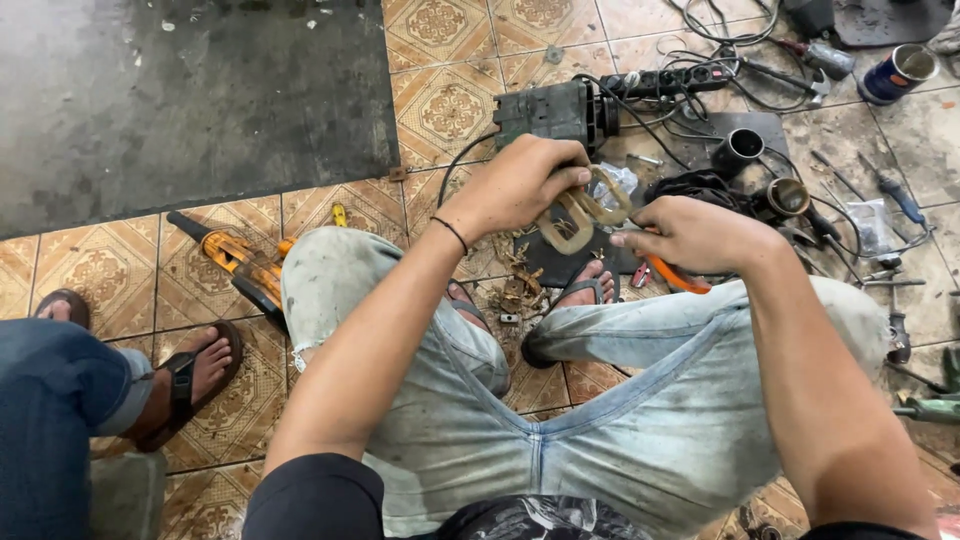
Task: Disassembling a mechanical component using pliers and a screwdriver to remove wires and internal parts.
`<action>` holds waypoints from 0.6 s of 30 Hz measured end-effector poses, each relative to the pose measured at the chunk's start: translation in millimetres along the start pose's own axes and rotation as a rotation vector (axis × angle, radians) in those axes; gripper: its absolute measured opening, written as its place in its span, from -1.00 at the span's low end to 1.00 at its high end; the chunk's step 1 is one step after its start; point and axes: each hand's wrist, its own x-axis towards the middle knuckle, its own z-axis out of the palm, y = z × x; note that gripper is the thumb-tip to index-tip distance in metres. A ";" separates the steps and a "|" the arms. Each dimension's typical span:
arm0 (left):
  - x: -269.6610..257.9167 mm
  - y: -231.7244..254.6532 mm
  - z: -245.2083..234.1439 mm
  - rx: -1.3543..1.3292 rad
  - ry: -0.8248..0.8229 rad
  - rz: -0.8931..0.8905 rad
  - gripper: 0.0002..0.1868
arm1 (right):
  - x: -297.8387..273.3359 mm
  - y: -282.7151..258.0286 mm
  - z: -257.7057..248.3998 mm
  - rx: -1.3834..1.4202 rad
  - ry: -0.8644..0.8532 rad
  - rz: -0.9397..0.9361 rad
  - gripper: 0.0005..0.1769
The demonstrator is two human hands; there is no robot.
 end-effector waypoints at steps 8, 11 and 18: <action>-1.8 3.9 -1.4 -0.043 -0.078 0.027 -0.78 | -7.6 20.9 -10.9 0.145 -0.011 0.044 -0.64; -1.7 -2.4 0.0 0.006 -0.036 -0.030 -0.77 | -15.8 17.2 -19.6 0.382 -0.033 0.142 -0.65; 8.9 -27.1 9.9 0.060 0.205 -0.137 -0.77 | -26.6 -6.1 -27.6 0.560 -0.055 0.176 -0.61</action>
